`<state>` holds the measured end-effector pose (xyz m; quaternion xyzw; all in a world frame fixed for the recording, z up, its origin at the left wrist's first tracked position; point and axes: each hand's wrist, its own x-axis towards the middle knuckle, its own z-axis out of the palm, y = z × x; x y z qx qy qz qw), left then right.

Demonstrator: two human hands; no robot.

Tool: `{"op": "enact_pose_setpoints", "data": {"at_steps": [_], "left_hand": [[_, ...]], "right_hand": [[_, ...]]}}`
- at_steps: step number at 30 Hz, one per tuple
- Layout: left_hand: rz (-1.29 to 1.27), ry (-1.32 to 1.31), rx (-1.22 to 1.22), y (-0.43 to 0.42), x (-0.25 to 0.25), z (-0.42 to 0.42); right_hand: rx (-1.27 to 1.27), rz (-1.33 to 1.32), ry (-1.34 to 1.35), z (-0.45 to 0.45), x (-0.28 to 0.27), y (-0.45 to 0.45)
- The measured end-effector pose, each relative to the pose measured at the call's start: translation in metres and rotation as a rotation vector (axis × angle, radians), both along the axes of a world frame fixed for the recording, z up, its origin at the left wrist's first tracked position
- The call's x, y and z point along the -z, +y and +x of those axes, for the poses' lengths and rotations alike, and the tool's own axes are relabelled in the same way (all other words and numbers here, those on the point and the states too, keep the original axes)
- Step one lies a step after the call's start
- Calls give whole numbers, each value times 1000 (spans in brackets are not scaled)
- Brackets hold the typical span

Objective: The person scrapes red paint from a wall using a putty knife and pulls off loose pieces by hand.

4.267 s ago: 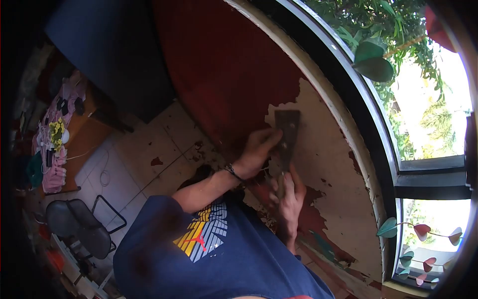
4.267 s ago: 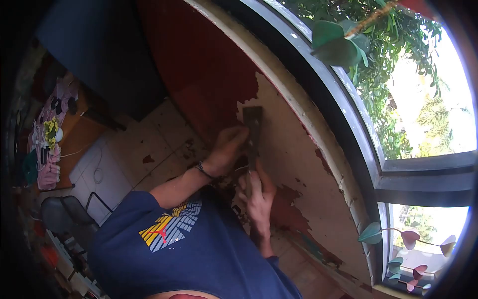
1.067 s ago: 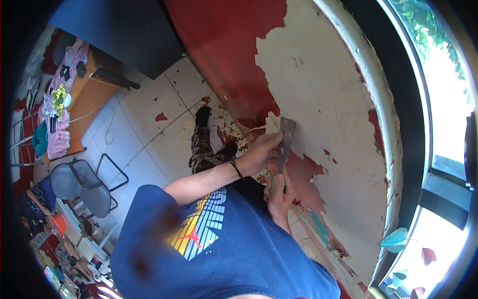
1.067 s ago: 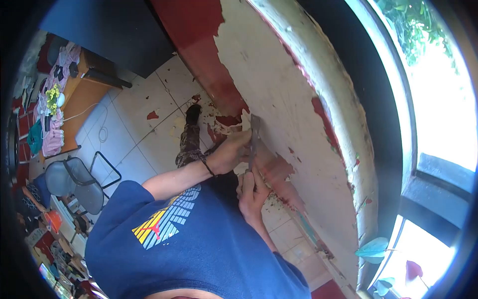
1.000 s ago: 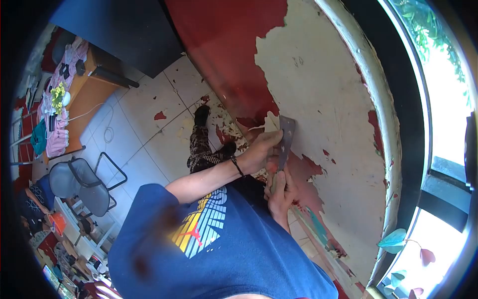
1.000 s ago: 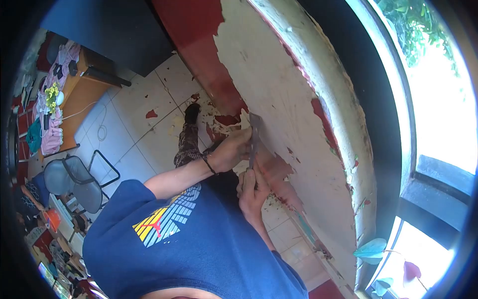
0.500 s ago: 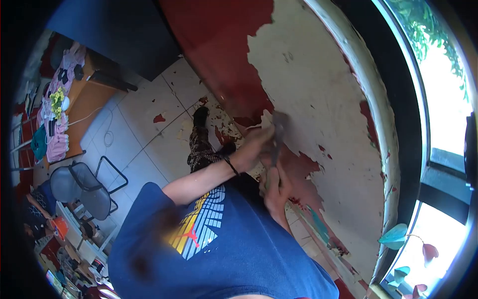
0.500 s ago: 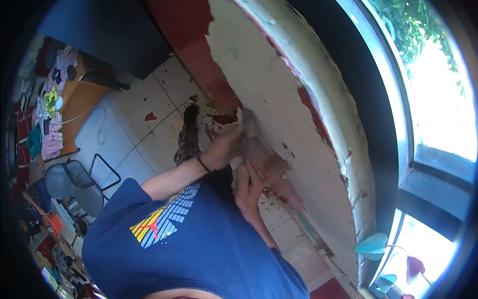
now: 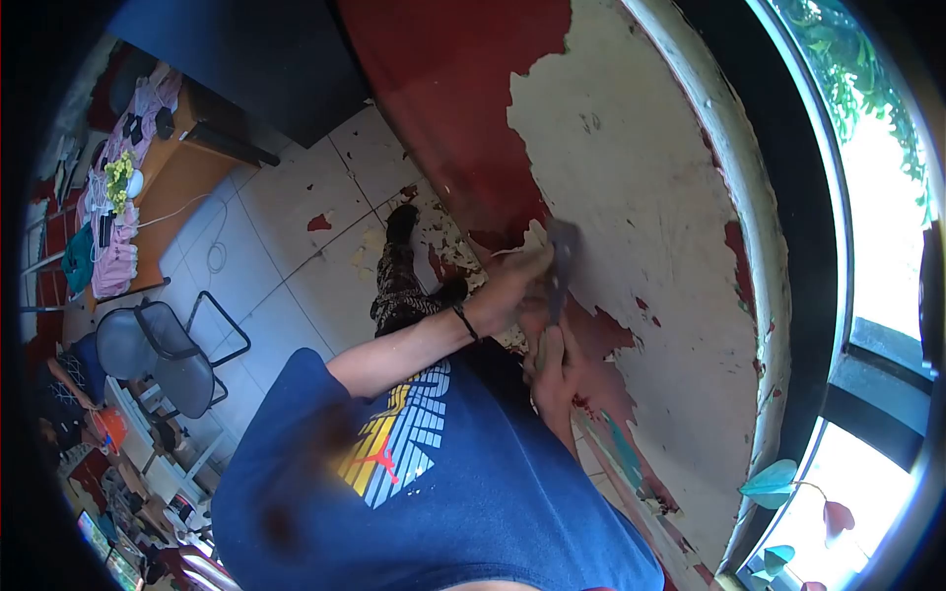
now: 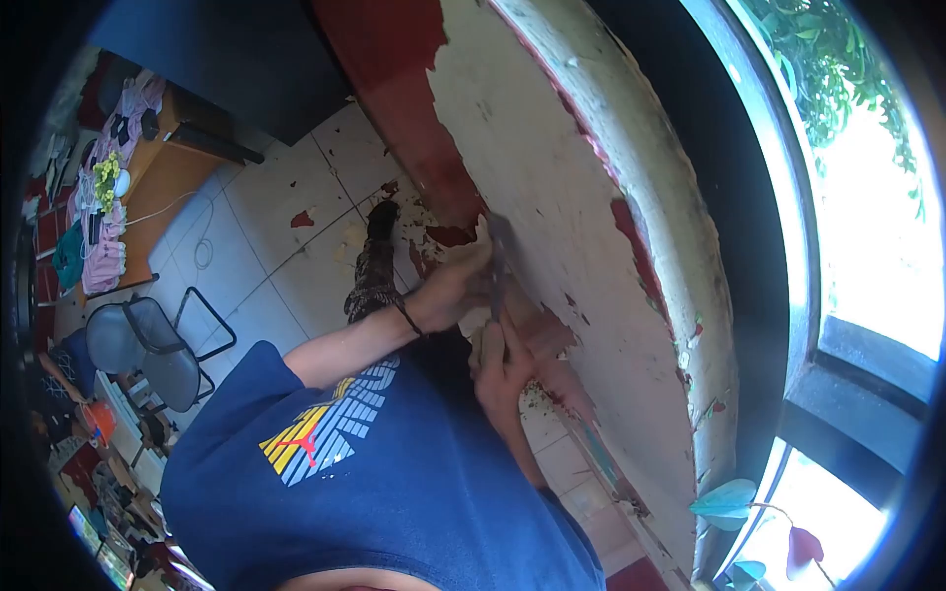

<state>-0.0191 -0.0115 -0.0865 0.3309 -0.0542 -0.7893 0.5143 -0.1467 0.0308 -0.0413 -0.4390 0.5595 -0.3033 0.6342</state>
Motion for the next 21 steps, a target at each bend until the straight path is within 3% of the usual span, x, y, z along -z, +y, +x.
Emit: {"op": "enact_pose_setpoints", "data": {"at_steps": [5,11,13,21], "left_hand": [[-26,-20,-82,0,0,14],[-41,28,15,4,-5,-2],[-61,-33,22,5,-2,1],[18,13,-42,3,-10,1]], "right_hand": [[-74,-66,-20,13,5,3],[17,26,-42,2,-11,14],[-9,-69,-116,5,1,18],[11,-16,-45,12,-8,11]]}}
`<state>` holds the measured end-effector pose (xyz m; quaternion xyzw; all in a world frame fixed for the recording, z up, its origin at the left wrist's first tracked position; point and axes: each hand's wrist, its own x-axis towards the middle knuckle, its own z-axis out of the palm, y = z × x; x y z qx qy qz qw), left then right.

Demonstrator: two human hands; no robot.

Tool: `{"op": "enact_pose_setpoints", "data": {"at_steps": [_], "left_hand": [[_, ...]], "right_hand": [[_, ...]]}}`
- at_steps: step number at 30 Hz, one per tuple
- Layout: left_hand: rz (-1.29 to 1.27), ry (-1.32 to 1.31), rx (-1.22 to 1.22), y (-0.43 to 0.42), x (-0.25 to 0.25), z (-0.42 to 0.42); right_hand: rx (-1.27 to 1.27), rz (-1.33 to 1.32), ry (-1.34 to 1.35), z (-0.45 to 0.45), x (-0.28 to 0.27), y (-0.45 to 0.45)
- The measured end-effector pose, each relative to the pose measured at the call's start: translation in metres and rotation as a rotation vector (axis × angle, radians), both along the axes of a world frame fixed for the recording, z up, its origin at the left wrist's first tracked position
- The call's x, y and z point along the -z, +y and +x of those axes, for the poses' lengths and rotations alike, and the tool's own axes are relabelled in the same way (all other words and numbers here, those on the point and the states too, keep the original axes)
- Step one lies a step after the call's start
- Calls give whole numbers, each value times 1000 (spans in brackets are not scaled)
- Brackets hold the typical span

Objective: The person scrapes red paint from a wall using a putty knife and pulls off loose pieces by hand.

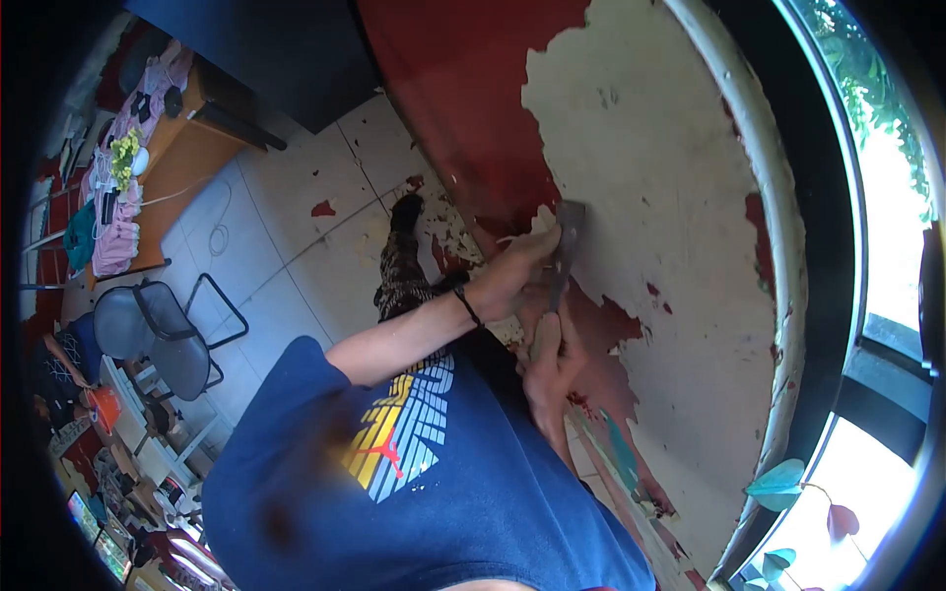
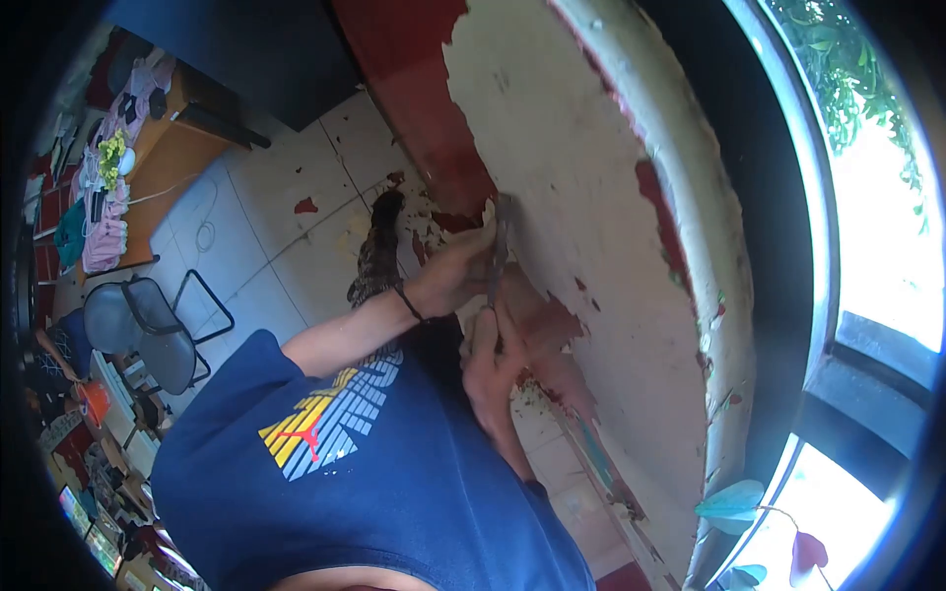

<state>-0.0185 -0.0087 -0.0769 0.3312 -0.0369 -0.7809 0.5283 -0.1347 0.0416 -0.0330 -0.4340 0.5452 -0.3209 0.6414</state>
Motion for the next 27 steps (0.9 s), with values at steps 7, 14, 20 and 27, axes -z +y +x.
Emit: {"op": "enact_pose_setpoints", "data": {"at_steps": [7,14,20,27], "left_hand": [[58,23,-60,-3,-7,-2],[17,68,-15,-1,-10,4],[-20,130,76,0,1,2],[29,97,32,-1,-6,8]], "right_hand": [[-38,-66,79,-3,-3,-6],[-33,-64,60,2,-7,1],[-12,-29,71,1,-10,3],[25,-5,80,6,-10,7]]}}
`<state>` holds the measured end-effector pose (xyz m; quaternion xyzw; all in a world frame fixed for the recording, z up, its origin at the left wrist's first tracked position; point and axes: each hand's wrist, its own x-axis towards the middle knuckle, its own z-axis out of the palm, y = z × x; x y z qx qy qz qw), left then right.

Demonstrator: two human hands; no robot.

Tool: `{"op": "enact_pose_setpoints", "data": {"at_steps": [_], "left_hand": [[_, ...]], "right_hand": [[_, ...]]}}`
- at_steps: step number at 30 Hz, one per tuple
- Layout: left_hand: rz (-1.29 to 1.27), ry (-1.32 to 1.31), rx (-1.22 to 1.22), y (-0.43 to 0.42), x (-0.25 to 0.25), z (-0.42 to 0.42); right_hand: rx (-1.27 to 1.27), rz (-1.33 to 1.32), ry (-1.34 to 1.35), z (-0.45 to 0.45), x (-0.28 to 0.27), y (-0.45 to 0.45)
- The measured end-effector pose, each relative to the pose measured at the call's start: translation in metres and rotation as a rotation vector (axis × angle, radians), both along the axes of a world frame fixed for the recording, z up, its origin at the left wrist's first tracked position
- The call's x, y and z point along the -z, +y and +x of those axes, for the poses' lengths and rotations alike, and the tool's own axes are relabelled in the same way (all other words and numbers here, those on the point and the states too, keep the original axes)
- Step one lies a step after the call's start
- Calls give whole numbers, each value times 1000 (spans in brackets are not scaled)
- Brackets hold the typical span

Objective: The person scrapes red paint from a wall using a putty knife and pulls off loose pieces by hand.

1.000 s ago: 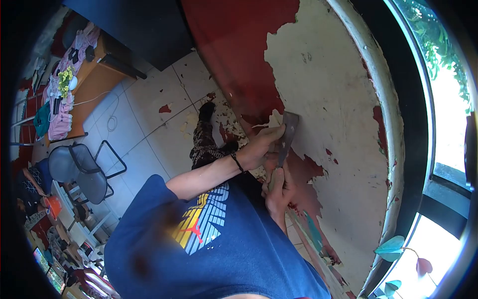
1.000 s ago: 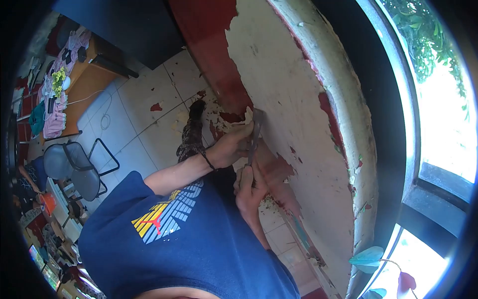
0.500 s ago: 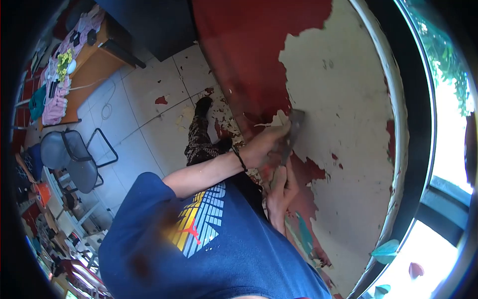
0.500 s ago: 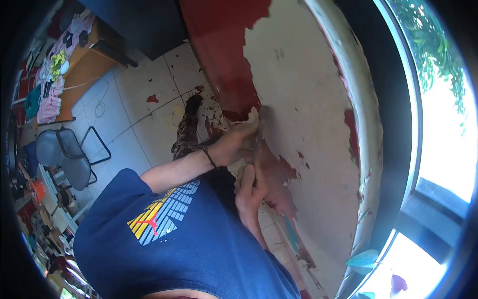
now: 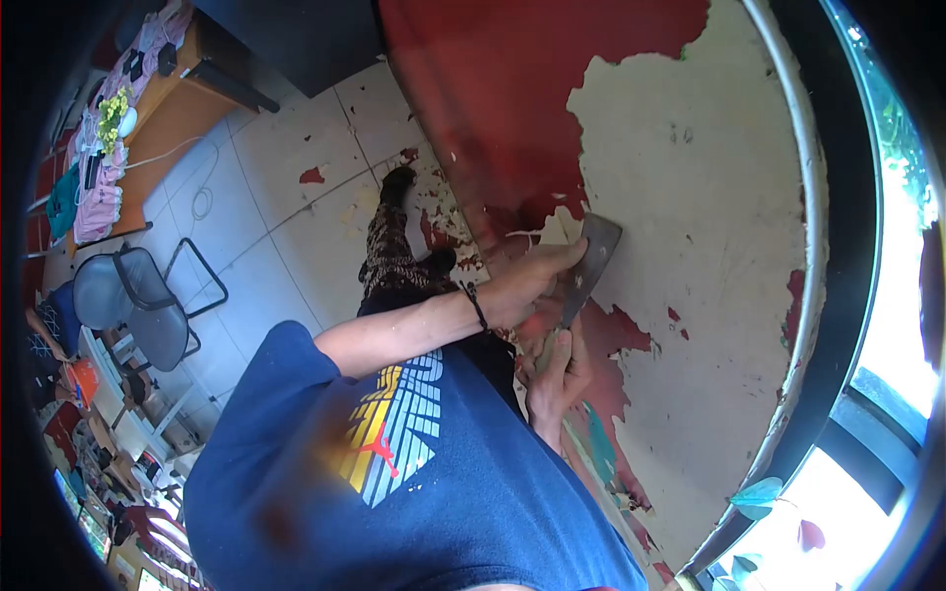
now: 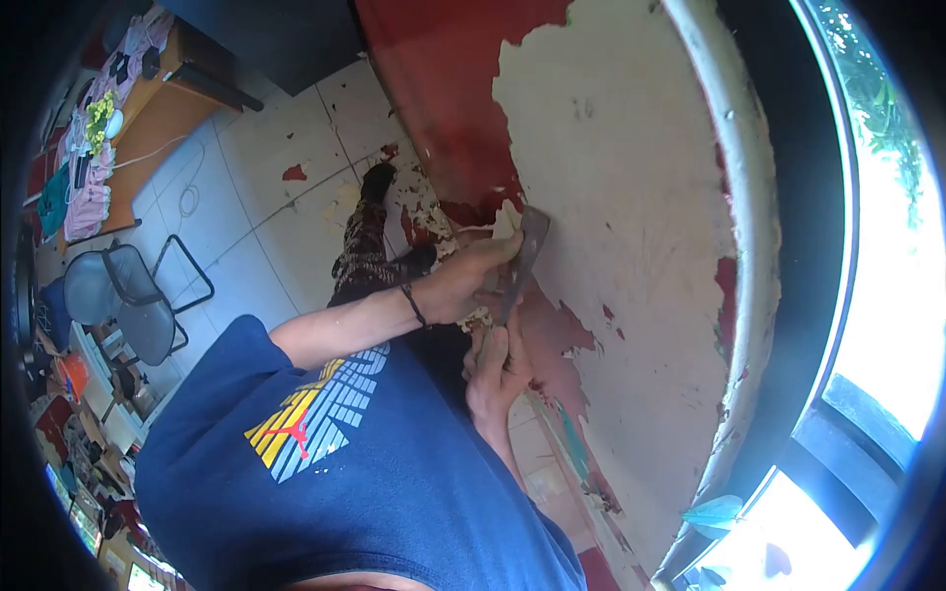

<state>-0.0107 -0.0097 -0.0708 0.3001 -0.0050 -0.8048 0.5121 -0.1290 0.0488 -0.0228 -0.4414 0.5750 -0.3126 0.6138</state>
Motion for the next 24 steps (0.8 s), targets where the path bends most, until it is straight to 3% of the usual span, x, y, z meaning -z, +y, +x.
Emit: {"op": "enact_pose_setpoints", "data": {"at_steps": [5,8,20,24], "left_hand": [[-149,15,-15,-2,12,4],[-11,-43,25,3,-4,-6],[-78,-21,-51,-5,-3,2],[-70,-55,-53,2,-6,1]], "right_hand": [[-12,26,16,3,-5,0],[51,-4,-17,1,-1,1],[10,80,37,4,-13,-8],[-1,18,-53,3,-5,0]]}}
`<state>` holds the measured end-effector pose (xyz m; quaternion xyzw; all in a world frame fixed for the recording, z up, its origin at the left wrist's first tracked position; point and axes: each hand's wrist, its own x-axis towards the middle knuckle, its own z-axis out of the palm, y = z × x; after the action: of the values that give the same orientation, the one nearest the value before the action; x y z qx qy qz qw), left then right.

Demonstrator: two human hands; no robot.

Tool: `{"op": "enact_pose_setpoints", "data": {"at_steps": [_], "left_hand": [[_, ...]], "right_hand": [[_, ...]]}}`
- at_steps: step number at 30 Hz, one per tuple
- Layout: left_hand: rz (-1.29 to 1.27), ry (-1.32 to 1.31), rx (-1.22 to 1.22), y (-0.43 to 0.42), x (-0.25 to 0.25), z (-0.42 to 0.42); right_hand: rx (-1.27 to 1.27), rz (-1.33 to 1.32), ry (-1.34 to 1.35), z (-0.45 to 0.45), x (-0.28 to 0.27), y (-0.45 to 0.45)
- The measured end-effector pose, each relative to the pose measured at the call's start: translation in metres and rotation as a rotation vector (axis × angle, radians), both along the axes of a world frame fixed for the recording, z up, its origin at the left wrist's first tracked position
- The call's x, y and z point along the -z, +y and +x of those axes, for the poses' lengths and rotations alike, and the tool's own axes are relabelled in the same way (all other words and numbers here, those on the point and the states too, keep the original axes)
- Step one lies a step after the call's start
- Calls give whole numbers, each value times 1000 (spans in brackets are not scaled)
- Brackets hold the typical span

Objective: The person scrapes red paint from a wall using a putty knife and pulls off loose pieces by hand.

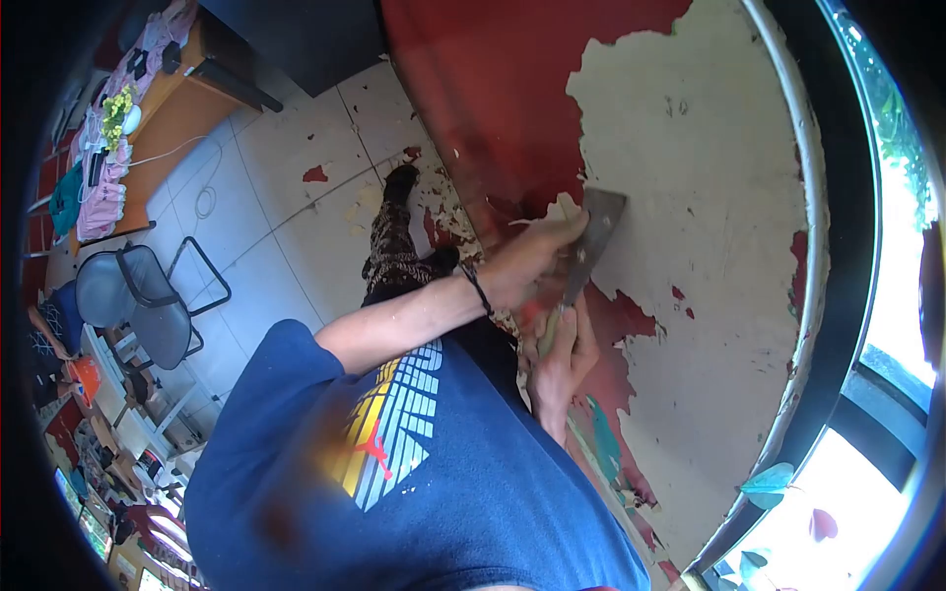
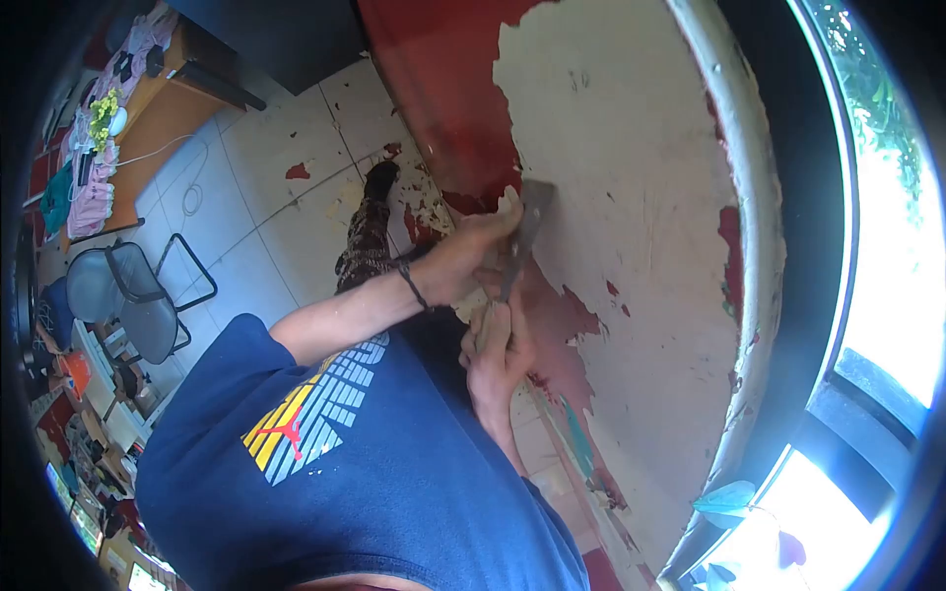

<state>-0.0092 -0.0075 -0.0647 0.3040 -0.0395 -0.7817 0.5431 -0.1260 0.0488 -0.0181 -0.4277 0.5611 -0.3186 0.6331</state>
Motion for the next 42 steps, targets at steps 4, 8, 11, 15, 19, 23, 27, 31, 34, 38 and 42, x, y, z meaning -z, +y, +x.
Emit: {"op": "enact_pose_setpoints", "data": {"at_steps": [4,8,11,15,19,23,27,31,34,38,42], "left_hand": [[101,-119,-123,-16,-4,0],[-7,-50,-112,-20,7,31],[14,-122,-9,-9,7,19],[12,10,94,-6,19,3],[-23,0,89,-5,16,-1],[12,-4,97,-1,28,-8],[28,-45,-32,1,28,-9],[-7,114,-290,2,55,13],[26,61,-449,4,46,21],[78,11,-149,21,31,-8],[-89,-68,65,18,20,-30]], "right_hand": [[-71,-33,76,6,-6,-20],[-225,-199,118,34,-9,-36],[-101,-36,-28,15,8,-14],[-30,62,-57,-19,25,-16],[-138,-31,-69,-27,17,-22],[-129,-60,-85,-36,29,-13],[-97,92,-100,-58,22,-2],[-191,123,-139,-74,27,7],[-164,82,-189,-73,32,14],[-38,60,-215,-65,36,14],[2,27,-176,-51,46,4]]}}
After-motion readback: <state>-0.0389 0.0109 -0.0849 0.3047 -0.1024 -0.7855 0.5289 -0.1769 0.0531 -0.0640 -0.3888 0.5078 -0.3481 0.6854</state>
